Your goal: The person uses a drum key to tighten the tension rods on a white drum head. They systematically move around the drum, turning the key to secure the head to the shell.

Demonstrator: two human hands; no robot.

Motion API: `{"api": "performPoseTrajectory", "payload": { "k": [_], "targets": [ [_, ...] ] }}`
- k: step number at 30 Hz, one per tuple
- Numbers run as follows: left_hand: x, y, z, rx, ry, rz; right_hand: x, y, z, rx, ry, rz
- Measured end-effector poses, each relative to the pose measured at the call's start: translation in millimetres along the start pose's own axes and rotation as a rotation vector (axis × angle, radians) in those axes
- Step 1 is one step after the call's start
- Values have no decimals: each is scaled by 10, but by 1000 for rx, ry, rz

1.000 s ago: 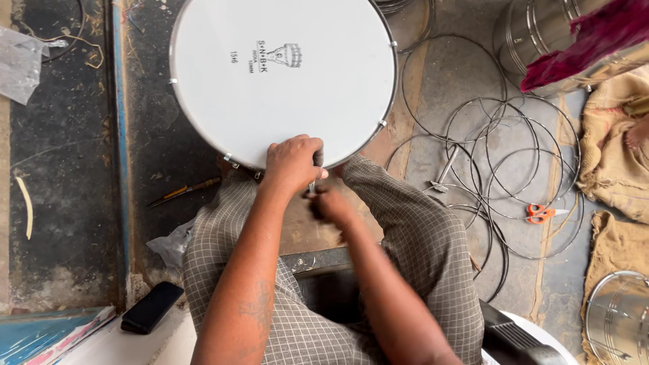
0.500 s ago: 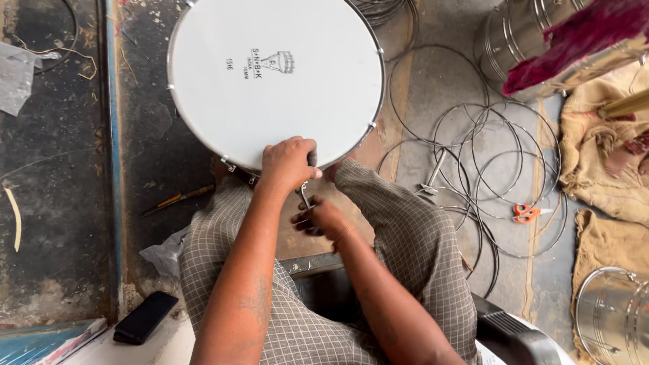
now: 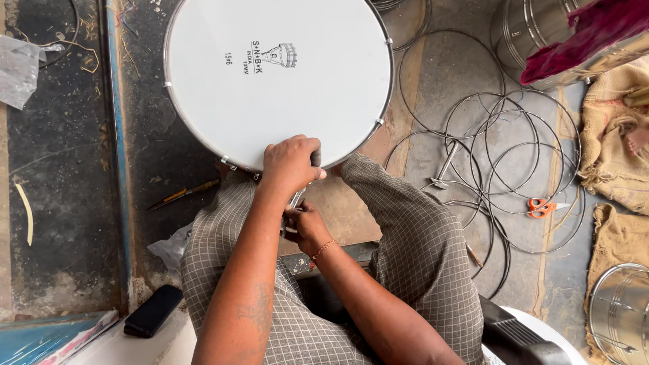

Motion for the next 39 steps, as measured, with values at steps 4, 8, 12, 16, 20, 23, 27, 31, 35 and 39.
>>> {"api": "performPoseTrajectory", "payload": {
  "k": [4, 8, 12, 16, 20, 23, 27, 31, 35, 39],
  "targets": [
    [-31, -11, 15, 0, 18, -22, -48, -149, -187, 57, 107, 43],
    [-19, -15, 29, 11, 42, -33, 22, -285, -384, 107, 170, 1],
    [-20, -6, 30, 16, 46, -34, 178, -243, -396, 123, 218, -47],
    [-31, 34, 46, 3, 28, -23, 251, -1, -327, -36, 163, -4],
    [-34, 5, 31, -12, 28, -40, 88, 466, -909, -858, 154, 54],
    [-29, 14, 31, -9, 14, -38, 18, 492, -1369, -1076, 100, -27],
    [-23, 24, 27, 5, 11, -30, -93, 850, -1170, -1187, -202, 285],
    [-5, 0, -14, 18, -18, -11, -71, 475, -566, -809, 64, -45],
    [21, -71, -23, 15, 33, -64, -8, 182, -79, -197, -77, -21],
    [29, -77, -53, -7, 32, -66, 336, 59, -196, 12, 98, -14]
  ]
}}
Point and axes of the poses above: each hand's wrist, its own x-axis towards the middle knuckle, its own y-axis out of the back of the hand, z = x × y, the point moved 9 cm from there along x, towards the middle knuckle, and after that the axes turned 3 degrees about z, right-handed, at the moved point
